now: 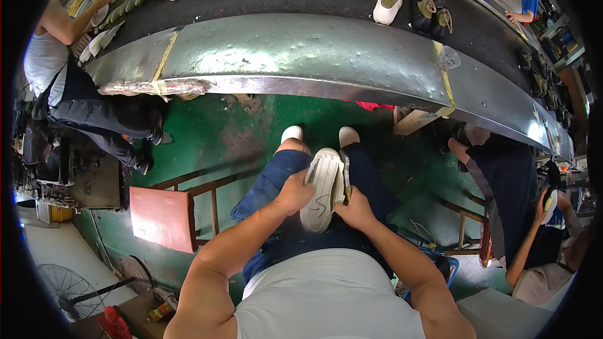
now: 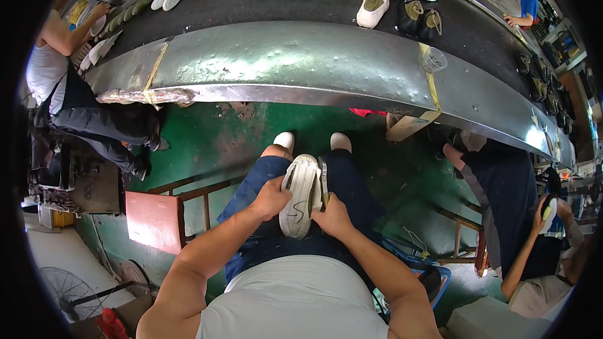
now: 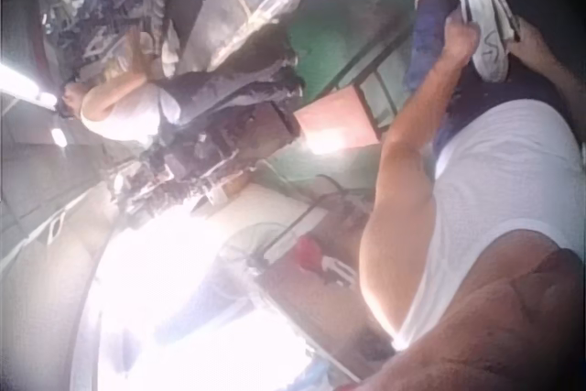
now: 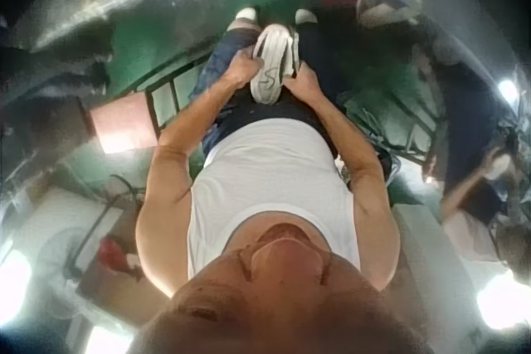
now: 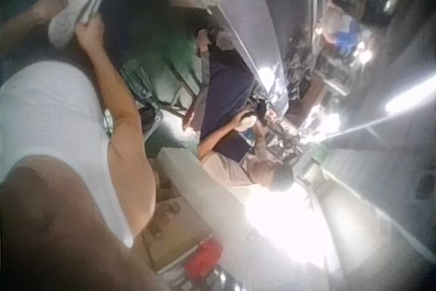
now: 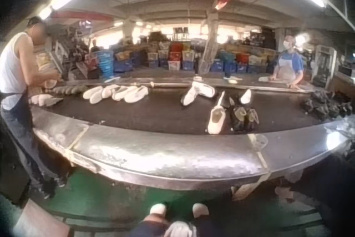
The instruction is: Trim and finish shoes on an assembly line using a pincer tool.
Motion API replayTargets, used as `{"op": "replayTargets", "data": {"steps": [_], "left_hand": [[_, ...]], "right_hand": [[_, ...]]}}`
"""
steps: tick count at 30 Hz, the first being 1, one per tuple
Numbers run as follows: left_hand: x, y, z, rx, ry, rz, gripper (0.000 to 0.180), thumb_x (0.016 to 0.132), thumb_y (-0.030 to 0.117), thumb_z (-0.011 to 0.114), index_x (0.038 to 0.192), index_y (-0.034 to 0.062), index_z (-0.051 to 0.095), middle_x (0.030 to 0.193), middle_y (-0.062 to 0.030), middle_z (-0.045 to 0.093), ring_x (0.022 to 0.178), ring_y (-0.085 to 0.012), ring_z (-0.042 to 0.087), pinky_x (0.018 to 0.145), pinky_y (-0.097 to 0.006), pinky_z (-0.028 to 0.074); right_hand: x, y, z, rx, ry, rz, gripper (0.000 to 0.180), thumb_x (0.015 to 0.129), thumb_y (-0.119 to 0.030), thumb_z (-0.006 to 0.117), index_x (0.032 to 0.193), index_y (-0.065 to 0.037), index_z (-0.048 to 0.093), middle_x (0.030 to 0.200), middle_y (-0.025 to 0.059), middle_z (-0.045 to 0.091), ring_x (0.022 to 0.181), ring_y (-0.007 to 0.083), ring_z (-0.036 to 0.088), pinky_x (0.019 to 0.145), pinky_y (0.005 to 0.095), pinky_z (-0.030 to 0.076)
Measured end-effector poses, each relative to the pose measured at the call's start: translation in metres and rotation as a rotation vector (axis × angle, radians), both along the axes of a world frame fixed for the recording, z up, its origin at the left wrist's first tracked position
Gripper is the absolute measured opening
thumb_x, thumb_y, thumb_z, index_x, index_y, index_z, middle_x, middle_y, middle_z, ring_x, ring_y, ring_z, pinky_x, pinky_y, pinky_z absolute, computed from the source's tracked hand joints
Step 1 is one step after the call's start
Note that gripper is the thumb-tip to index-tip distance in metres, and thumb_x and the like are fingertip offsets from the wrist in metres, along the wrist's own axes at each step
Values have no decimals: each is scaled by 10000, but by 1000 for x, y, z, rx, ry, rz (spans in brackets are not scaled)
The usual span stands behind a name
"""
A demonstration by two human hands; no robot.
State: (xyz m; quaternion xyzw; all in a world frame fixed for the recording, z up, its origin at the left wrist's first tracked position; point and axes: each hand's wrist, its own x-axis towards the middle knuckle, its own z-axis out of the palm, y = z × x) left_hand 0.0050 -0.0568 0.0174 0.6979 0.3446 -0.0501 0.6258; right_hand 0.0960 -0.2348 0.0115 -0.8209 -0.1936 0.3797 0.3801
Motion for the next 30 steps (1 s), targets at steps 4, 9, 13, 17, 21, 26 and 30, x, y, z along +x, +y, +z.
{"op": "replayTargets", "data": {"steps": [4,9,13,17,21,26,30], "left_hand": [[0,22,0,-313,-18,-154,422,793,-92,520,1189,-28,650,1048,-111,707,984,-201,674,852,-341,554],[-10,-6,-25,-264,100,28,391,825,25,571,1206,-24,649,1027,-108,697,938,-176,641,843,-303,514],[-19,-3,-21,-299,-99,-192,441,832,13,561,1268,-19,620,1091,-104,694,994,-179,647,909,-319,509],[-9,2,-18,-577,-40,-143,509,842,-1,593,1350,3,574,1194,-102,669,1089,-181,631,988,-332,483],[-16,-10,-11,-509,-139,-225,801,841,69,712,1543,60,327,1379,-122,560,1266,-212,533,1096,-341,400],[-32,-31,-40,-209,-182,-243,910,859,136,729,1586,73,186,1491,-190,453,1376,-272,446,1150,-345,329],[-36,-35,-59,-221,-200,-238,930,863,148,721,1588,63,144,1490,-204,451,1376,-284,444,1155,-354,324]], "right_hand": [[5,-9,-3,25,-51,35,437,758,-175,684,1091,78,558,996,287,675,963,425,676,849,448,529],[7,-17,-10,31,-41,-21,436,735,-162,691,1082,70,562,1015,286,673,983,426,672,870,436,523],[8,-20,-8,29,-58,-17,449,720,-156,702,1081,70,563,1028,286,672,993,421,672,872,427,525],[21,-19,7,-83,25,-5,449,750,-194,734,1072,65,560,964,243,686,874,346,709,767,416,553],[33,-65,0,163,153,-53,370,897,-222,660,1124,51,554,816,151,686,726,258,692,675,373,541],[37,-80,60,-219,-30,406,371,943,-159,618,1228,57,522,1023,168,680,821,251,688,741,358,551],[25,-79,45,-37,-578,673,454,909,-146,613,1300,62,518,1026,206,671,877,354,680,785,433,550]]}}
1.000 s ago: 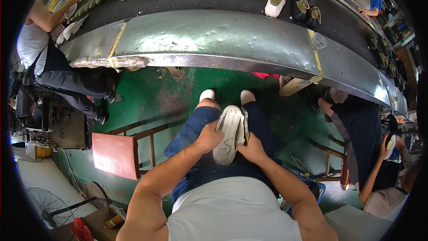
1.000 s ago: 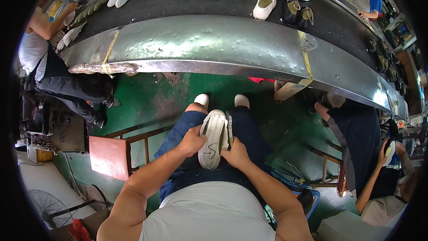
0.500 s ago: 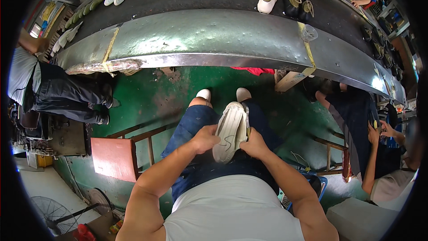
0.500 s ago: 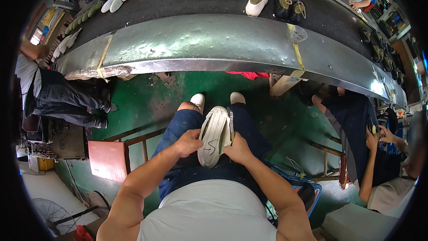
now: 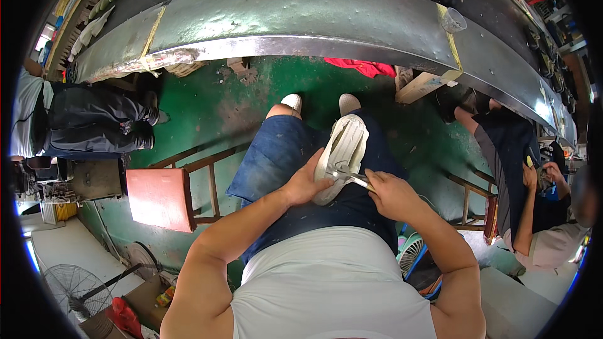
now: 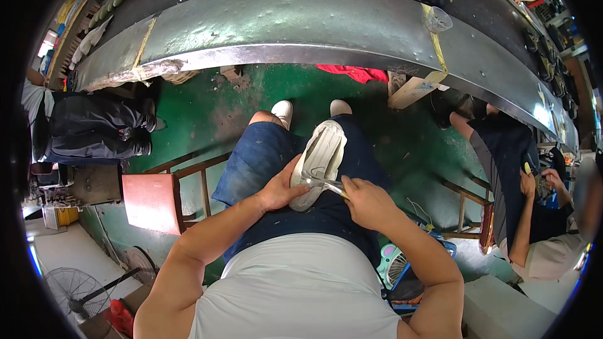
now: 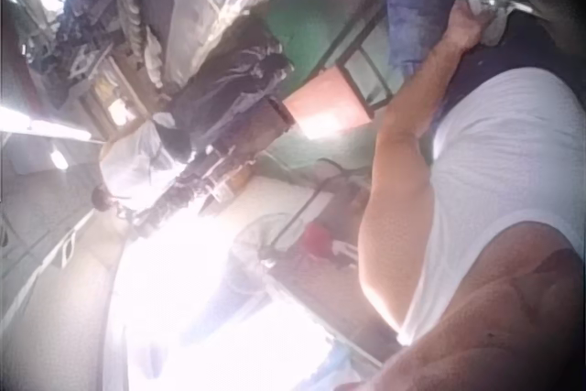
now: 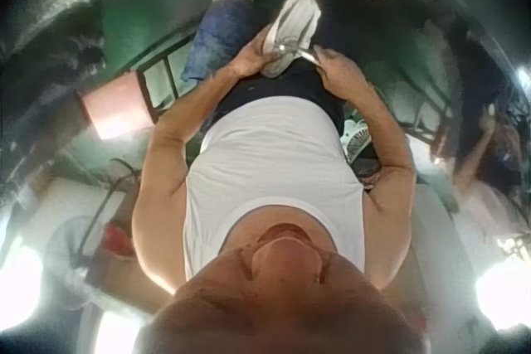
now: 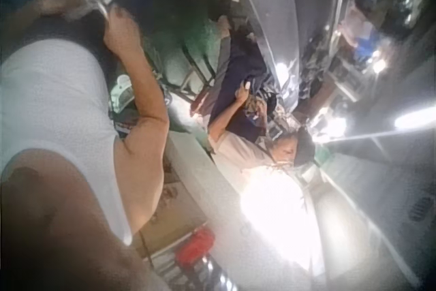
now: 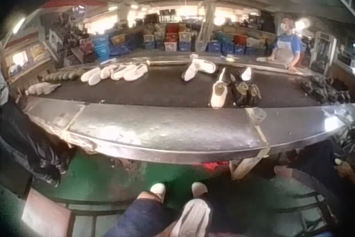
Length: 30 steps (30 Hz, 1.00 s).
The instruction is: Trim and finish shoes on an assembly line using a pincer tool.
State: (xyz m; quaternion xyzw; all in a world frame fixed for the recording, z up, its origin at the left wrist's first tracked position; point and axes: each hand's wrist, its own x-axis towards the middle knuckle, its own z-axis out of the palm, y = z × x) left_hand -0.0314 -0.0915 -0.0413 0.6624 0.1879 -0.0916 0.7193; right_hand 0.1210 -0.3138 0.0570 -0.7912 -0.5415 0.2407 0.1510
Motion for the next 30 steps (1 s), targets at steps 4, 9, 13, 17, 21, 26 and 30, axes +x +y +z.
{"op": "replayTargets", "data": {"steps": [4,9,13,17,21,26,30], "left_hand": [[0,1,5,69,1,-53,955,848,147,734,1578,35,129,1465,-206,460,1380,-291,433,1155,-353,320],[6,5,12,6,3,-96,940,835,50,739,1565,33,147,1446,-135,462,1381,-219,390,1168,-352,283],[1,7,0,10,51,-68,968,812,125,770,1555,24,157,1425,-200,482,1368,-294,438,1153,-348,323],[2,3,15,47,-6,-57,982,815,116,762,1553,3,125,1481,-215,415,1409,-303,382,1171,-351,292],[6,0,26,62,16,-114,1022,824,62,730,1573,11,36,1518,-165,371,1435,-251,322,1190,-358,246],[-7,-8,-8,8,-7,-47,833,950,212,607,1577,16,95,1525,-156,383,1432,-265,340,1201,-353,231],[11,-4,30,-904,-44,182,595,1076,359,362,1543,6,251,1491,-136,447,1396,-266,405,1184,-371,288]], "right_hand": [[-2,14,4,13,-247,39,371,898,-138,606,1202,69,558,976,179,670,865,396,666,787,487,541],[8,31,-4,-143,54,121,209,897,-164,622,995,18,591,909,194,667,849,405,655,772,501,527],[2,47,-2,-198,285,95,193,911,-176,615,976,5,606,923,237,667,907,423,643,798,504,513],[6,36,14,-210,275,43,286,912,-162,611,1113,40,587,1048,247,651,1012,419,624,882,480,503],[4,40,21,-280,183,-20,382,879,-99,601,1215,69,535,1130,246,629,1075,403,609,935,456,490],[20,87,65,-732,152,291,297,918,-162,593,1033,110,622,965,279,680,955,416,667,840,478,526],[25,99,52,-624,177,281,294,940,-206,586,956,83,634,913,276,686,919,427,672,806,498,529]]}}
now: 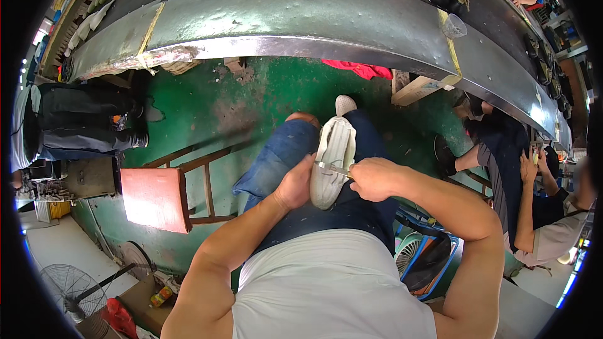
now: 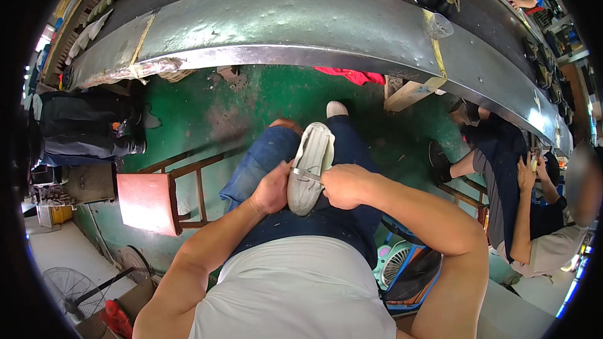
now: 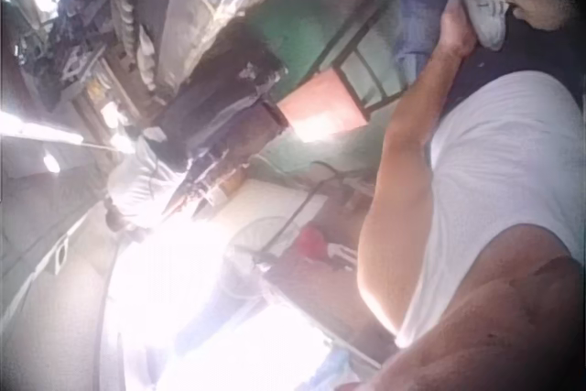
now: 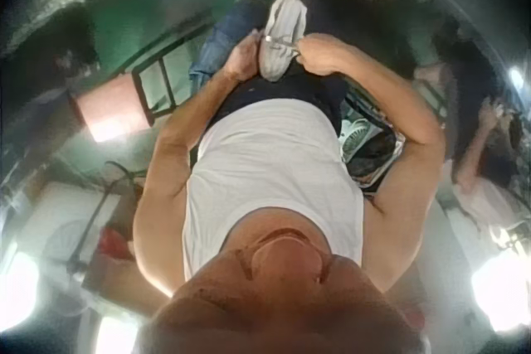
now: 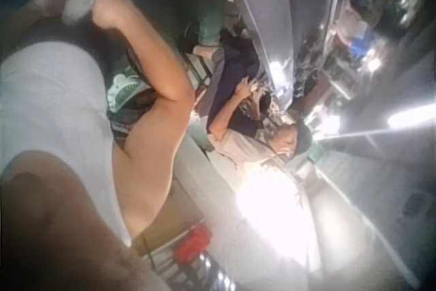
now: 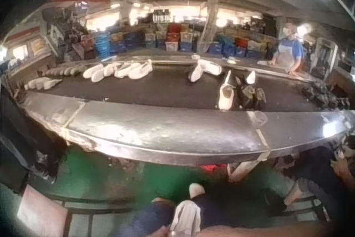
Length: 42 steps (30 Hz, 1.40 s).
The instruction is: Trim and finish shoes on an assembly line using a pincer tool.
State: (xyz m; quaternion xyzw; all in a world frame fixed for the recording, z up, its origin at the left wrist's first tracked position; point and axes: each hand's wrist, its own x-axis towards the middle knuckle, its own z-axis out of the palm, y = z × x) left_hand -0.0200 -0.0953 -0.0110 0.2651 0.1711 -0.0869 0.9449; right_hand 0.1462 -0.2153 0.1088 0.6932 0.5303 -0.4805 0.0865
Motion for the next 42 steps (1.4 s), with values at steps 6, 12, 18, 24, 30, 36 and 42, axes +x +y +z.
{"op": "replayTargets", "data": {"steps": [6,12,18,24,30,36,42], "left_hand": [[28,-8,-19,248,618,283,672,1076,517,203,1413,27,515,1307,-138,625,1167,-292,620,1013,-421,478],[26,-8,-61,906,634,254,590,1093,435,293,1310,-18,604,1119,-179,699,1039,-243,635,961,-349,484],[25,-12,-44,1300,465,234,554,1089,378,295,1355,-39,543,1149,-277,672,1147,-409,625,989,-402,473],[20,-9,-27,1584,129,155,519,1042,210,433,1521,37,334,1390,-317,502,1238,-475,535,1035,-430,455],[27,7,4,1549,128,-208,555,1018,211,473,1547,165,314,1481,-322,362,1174,-492,560,1017,-458,479],[33,12,11,1525,129,-371,553,1017,228,482,1540,142,323,1488,-314,352,1220,-487,531,1057,-458,453],[5,-3,-4,1367,248,-215,593,1019,297,481,1546,93,300,1472,-322,398,1262,-445,529,1075,-412,426]], "right_hand": [[-27,-31,-61,368,-13,-262,256,877,-215,649,937,30,604,877,255,677,864,440,659,778,511,526],[-27,-34,-62,336,101,-372,294,883,-251,657,970,18,575,948,240,664,881,442,647,791,517,514],[-8,-38,-61,434,-244,-281,336,906,-170,621,1097,92,535,1031,263,647,998,419,643,864,472,521],[-1,-27,-74,435,-288,-399,287,923,-187,615,1066,55,556,1032,249,657,950,410,656,817,475,538],[44,-25,-37,-47,236,-706,305,960,-278,598,925,22,556,811,256,648,711,386,661,652,461,506],[24,-14,-86,646,-132,-488,389,1027,-322,485,913,43,558,779,268,656,767,458,653,711,530,504],[32,-22,-88,472,-92,-475,443,1034,-357,460,933,60,570,804,292,650,810,475,643,750,543,490]]}}
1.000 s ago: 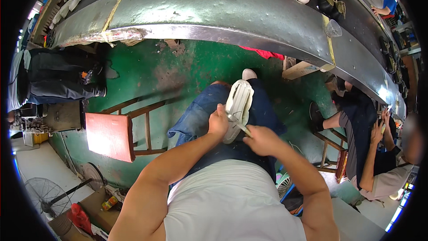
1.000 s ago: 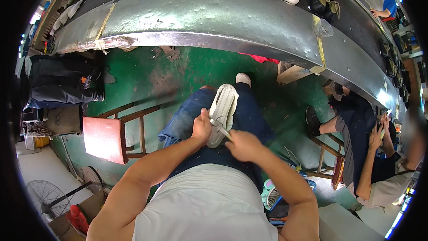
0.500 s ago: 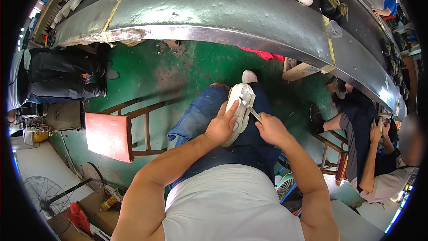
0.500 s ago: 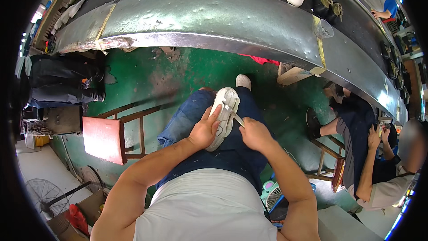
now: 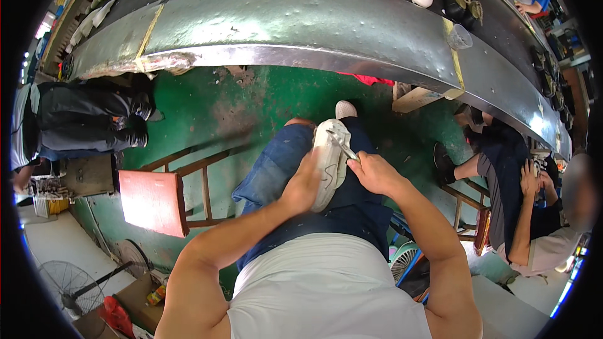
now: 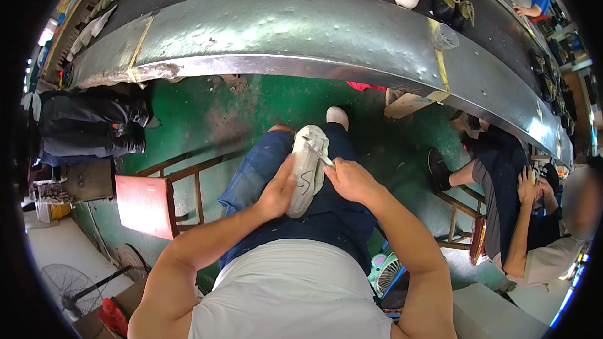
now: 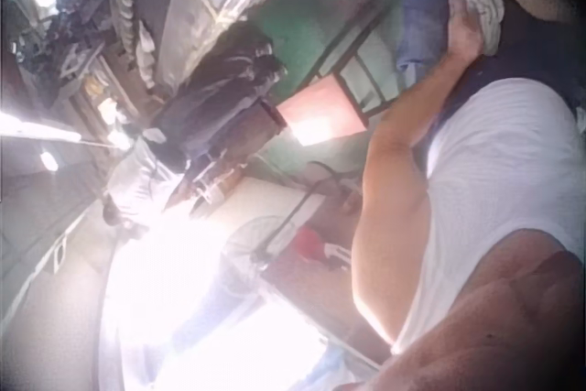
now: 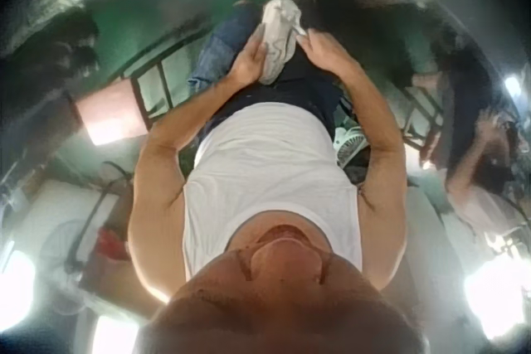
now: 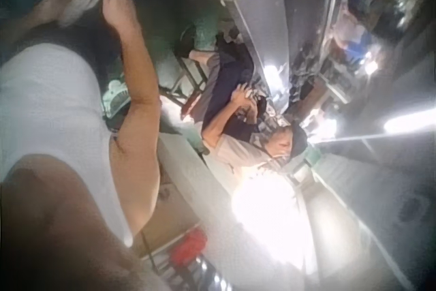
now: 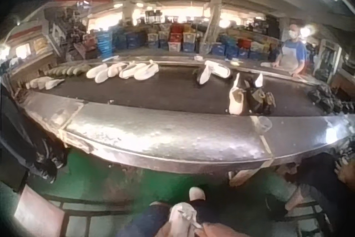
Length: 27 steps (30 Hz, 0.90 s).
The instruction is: Trim and finish shoes on an assembly line using a pincer tool.
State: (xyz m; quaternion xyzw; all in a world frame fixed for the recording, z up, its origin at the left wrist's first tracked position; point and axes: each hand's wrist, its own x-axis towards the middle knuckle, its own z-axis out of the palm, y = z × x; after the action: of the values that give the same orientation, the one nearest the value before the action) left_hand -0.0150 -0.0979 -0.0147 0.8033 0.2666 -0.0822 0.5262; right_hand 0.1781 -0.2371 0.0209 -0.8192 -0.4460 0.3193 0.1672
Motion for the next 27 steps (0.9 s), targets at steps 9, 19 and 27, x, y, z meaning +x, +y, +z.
{"op": "replayTargets", "data": {"steps": [9,19,27], "left_hand": [[-5,7,-6,-334,-12,115,670,992,237,549,1500,-100,270,1410,-308,499,1323,-358,508,1109,-353,375],[-18,7,-24,-456,-96,58,825,890,138,677,1569,38,219,1423,-263,505,1312,-311,523,1096,-348,393],[-2,14,27,-131,198,-90,999,775,208,791,1562,45,198,1413,-257,508,1294,-374,529,1082,-367,416]], "right_hand": [[-37,-20,8,0,347,-176,434,1052,-355,430,901,32,555,744,188,661,747,381,666,716,462,508],[-59,-32,11,54,420,-149,440,1036,-366,450,929,46,562,855,299,647,843,477,631,751,537,477],[-62,-56,-5,113,403,-149,356,998,-296,560,1162,20,567,866,96,667,806,184,662,771,316,517]]}}
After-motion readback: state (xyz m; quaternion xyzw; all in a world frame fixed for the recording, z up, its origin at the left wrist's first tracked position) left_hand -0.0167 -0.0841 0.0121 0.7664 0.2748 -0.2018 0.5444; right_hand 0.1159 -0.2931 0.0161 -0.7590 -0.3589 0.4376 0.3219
